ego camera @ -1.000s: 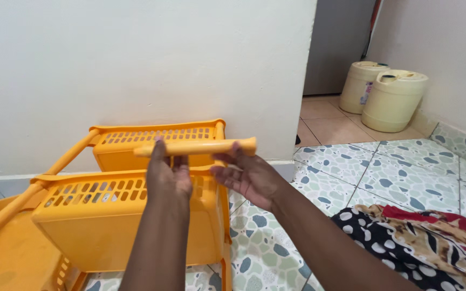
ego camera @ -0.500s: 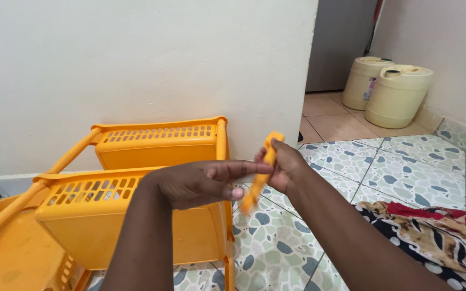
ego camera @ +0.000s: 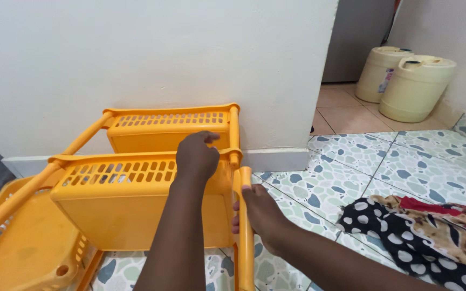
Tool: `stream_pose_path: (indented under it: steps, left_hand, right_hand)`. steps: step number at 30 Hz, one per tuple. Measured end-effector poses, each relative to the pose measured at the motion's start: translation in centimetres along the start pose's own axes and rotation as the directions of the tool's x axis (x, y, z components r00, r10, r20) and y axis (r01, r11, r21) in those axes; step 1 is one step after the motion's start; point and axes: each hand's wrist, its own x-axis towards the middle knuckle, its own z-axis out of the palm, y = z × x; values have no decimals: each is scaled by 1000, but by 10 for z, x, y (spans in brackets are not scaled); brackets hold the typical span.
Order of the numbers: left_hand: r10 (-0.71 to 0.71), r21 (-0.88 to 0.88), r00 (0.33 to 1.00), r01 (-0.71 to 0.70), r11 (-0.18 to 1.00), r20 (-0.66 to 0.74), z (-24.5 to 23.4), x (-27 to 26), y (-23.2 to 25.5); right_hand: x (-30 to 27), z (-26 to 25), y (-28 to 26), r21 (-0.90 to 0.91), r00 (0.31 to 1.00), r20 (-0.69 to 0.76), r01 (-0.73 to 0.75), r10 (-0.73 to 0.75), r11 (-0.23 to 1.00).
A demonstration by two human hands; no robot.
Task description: The person assembles a yellow plastic basket by hand. They attach the side panels to the base, then insert the handle bars into the side slots, and finally place the top tray onto the frame.
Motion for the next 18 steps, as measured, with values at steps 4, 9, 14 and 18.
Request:
stream_pose_path:
  steps: [4, 9, 14, 18]
  left_hand:
    - [57, 200, 998, -62, 978, 31, 11, -5, -5]
    - [38, 388, 990, -90, 917, 139, 18, -6, -11]
    - [103, 334, 973, -170, 927, 208, 11, -1, -21]
    - [237, 221, 959, -267, 938, 155, 12, -8, -29]
  right_hand:
    - [6, -4, -7, 0, 999, -34, -43, 43, 999]
    - [8, 9, -9, 61, 1000, 7, 29, -29, 998]
    - [7, 14, -16, 65, 999, -15, 29, -29, 997]
    - [4, 18, -22, 53, 999, -14, 50, -50, 997]
